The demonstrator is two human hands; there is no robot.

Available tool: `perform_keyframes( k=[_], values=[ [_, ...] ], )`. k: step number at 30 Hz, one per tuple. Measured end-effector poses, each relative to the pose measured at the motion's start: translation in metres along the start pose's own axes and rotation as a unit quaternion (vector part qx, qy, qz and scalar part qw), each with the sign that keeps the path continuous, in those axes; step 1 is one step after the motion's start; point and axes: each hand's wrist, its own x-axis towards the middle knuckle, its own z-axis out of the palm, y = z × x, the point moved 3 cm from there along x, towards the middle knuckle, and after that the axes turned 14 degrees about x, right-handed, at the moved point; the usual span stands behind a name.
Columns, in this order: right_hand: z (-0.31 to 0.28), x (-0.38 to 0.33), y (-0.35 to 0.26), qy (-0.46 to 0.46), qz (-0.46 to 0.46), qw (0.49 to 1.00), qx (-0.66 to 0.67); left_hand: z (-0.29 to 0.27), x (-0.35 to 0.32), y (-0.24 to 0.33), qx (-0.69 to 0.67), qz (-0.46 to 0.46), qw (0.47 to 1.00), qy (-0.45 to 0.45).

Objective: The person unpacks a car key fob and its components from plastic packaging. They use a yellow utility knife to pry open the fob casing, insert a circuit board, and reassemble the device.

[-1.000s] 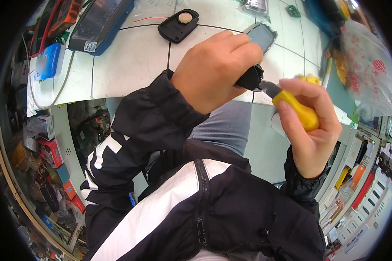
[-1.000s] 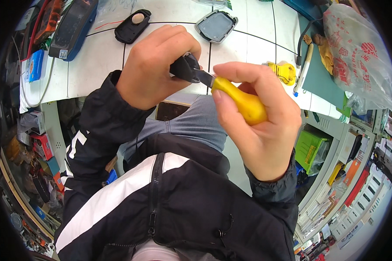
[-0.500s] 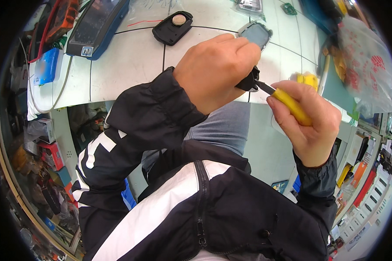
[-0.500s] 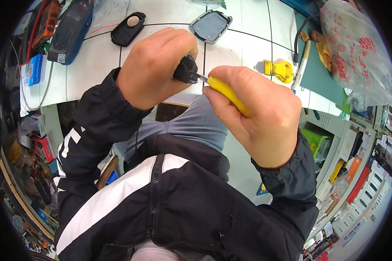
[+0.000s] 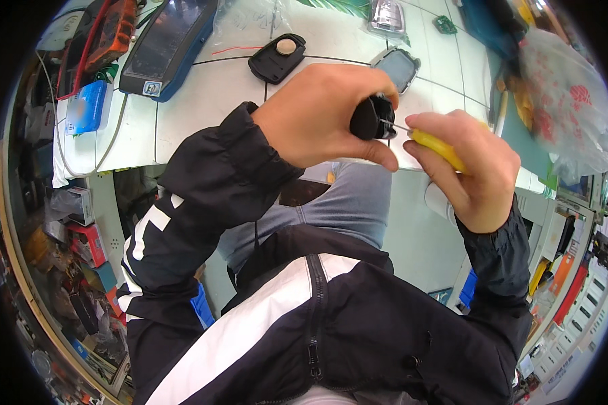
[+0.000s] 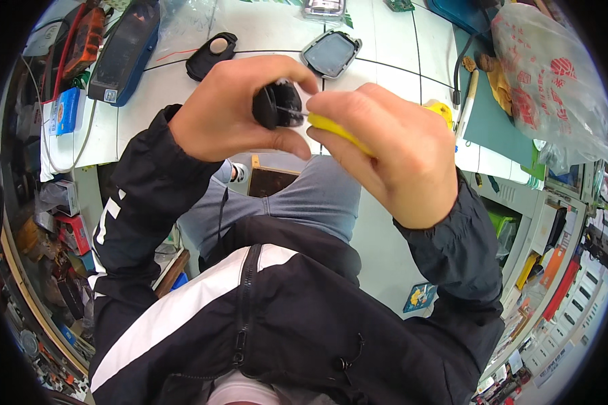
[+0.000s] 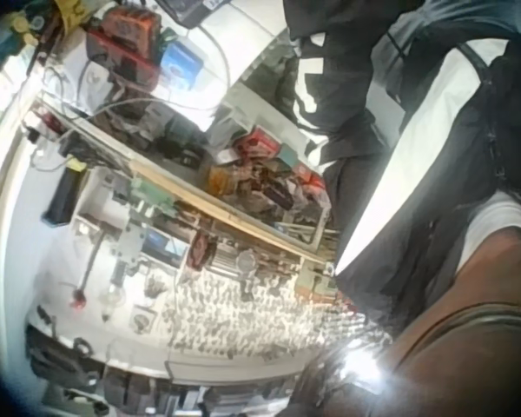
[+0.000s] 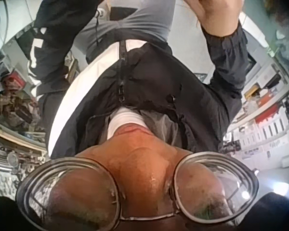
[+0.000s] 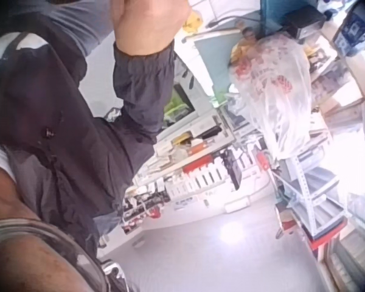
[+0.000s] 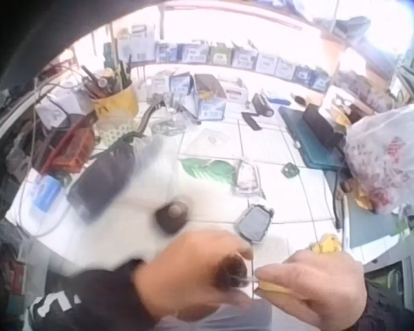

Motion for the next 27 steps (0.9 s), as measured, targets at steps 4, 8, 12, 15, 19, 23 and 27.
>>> perform_keyframes(
  k=[4, 8, 12, 15, 19, 23, 27],
  values=[
    [0.015, -0.004, 0.017, 0.130, 0.190, 0.924, 0.305, 0.000, 0.000, -0.009, -0.052, -0.058, 0.997, 0.022],
    [0.042, -0.006, 0.029, 0.175, 0.298, 0.799, 0.491, 0.003, 0.000, -0.011, -0.164, -0.104, 0.980, -0.038],
    [0.045, -0.007, 0.049, 0.219, 0.316, 0.746, 0.543, 0.001, -0.012, -0.011, -0.271, -0.140, 0.951, -0.039],
    [0.047, -0.006, 0.051, 0.232, 0.315, 0.737, 0.551, 0.001, -0.020, -0.008, -0.385, -0.136, 0.912, -0.042],
    [0.045, -0.004, 0.053, 0.247, 0.305, 0.745, 0.539, -0.002, -0.038, -0.013, -0.474, -0.207, 0.856, -0.005],
    [0.035, 0.012, 0.045, 0.237, 0.278, 0.793, 0.488, -0.022, -0.055, -0.015, -0.489, -0.245, 0.826, 0.135],
    [0.032, 0.046, 0.035, 0.190, 0.213, 0.906, 0.312, -0.031, -0.081, -0.019, -0.487, -0.269, 0.817, 0.148]
  ],
)
